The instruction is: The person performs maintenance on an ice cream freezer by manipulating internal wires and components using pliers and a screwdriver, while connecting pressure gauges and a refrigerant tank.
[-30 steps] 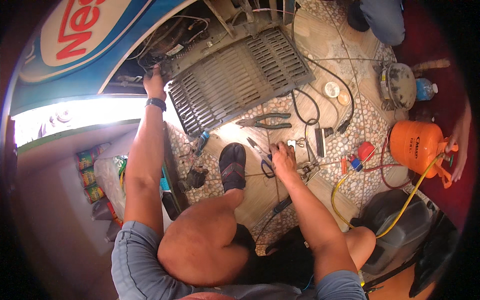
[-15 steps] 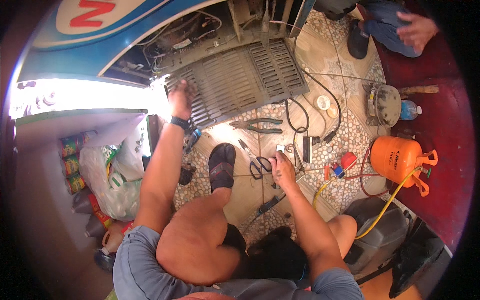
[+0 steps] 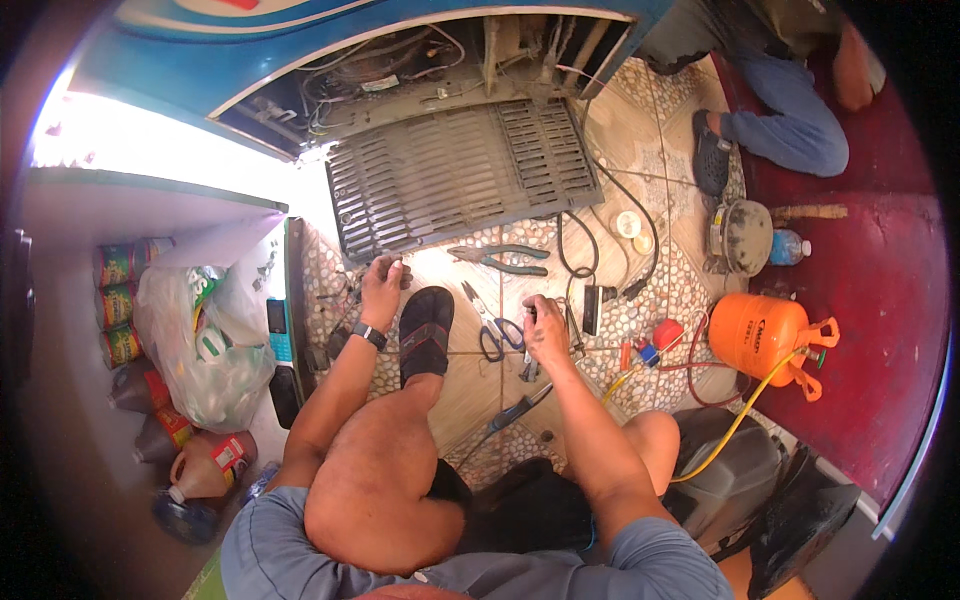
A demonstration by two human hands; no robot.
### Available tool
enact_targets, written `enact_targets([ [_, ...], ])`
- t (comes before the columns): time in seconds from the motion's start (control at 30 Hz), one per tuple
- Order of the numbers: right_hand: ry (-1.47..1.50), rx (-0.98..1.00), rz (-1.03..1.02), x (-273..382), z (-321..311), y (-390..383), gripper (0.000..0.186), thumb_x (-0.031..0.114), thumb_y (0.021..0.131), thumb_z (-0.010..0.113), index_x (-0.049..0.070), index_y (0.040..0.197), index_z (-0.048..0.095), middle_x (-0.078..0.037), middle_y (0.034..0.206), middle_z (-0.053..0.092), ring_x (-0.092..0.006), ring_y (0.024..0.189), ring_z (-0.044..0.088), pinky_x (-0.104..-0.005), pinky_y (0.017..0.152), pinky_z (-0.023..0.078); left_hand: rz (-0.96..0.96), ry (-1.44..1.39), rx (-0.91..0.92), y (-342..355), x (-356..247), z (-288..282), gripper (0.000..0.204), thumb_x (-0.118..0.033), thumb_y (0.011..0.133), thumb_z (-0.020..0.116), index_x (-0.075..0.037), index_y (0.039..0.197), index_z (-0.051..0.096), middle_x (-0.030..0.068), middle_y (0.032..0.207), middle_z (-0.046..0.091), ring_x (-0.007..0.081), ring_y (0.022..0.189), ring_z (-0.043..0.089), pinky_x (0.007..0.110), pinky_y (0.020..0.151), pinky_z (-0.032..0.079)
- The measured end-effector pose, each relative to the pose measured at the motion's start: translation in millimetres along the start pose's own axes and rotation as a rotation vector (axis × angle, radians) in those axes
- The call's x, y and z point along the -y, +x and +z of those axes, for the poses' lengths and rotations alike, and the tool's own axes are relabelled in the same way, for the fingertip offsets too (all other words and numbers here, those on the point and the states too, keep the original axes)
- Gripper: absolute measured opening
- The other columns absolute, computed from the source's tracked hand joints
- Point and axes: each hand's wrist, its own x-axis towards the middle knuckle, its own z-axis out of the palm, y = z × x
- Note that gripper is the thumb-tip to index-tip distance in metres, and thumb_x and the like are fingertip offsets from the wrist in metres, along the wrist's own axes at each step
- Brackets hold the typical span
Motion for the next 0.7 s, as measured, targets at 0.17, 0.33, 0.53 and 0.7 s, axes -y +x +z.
enact_targets([
  [0.17,0.012,-0.012,0.116,4.6,-2.7,5.5,0.022,0.014,0.086,0.063,0.006,0.105,0.057,-0.020,0.099,0.066,-0.0393,0.094,0.063,-0.0464,0.083,0.050,0.032,0.046,-0.059,-3.6,4.7,-8.3,0.020,-0.013,0.099,0.056,0.002,0.111,0.059,0.0089,0.093,0.068,0.0158,0.080,0.067,0.029,0.071,0.055],
  [0.33,-0.046,-0.028,0.091,-19.3,-2.3,11.8,0.021,0.017,0.087,0.066,0.004,0.102,0.057,-0.020,0.094,0.067,-0.0364,0.089,0.065,-0.0434,0.080,0.051,0.098,0.109,-0.049,-2.4,8.7,-1.1,0.021,-0.014,0.098,0.057,0.003,0.110,0.060,0.0124,0.094,0.070,0.0182,0.080,0.070,0.030,0.072,0.056],
  [0.53,-0.059,-0.035,0.072,-8.3,-3.8,9.2,0.020,0.017,0.087,0.064,0.005,0.102,0.058,-0.021,0.096,0.064,-0.0411,0.094,0.061,-0.0469,0.083,0.049,0.172,0.273,-0.051,-6.2,10.2,-2.6,0.021,-0.016,0.098,0.057,0.002,0.108,0.061,0.0108,0.089,0.071,0.0174,0.079,0.069,0.032,0.072,0.055],
  [0.7,-0.060,-0.078,-0.012,-11.2,13.4,10.7,0.017,0.018,0.091,0.061,0.008,0.104,0.060,-0.020,0.095,0.065,-0.0397,0.091,0.062,-0.0474,0.081,0.050,0.230,0.304,-0.072,-18.4,23.5,-19.4,0.025,-0.021,0.098,0.058,0.001,0.106,0.063,0.0129,0.086,0.070,0.0219,0.077,0.068,0.034,0.072,0.054],
])
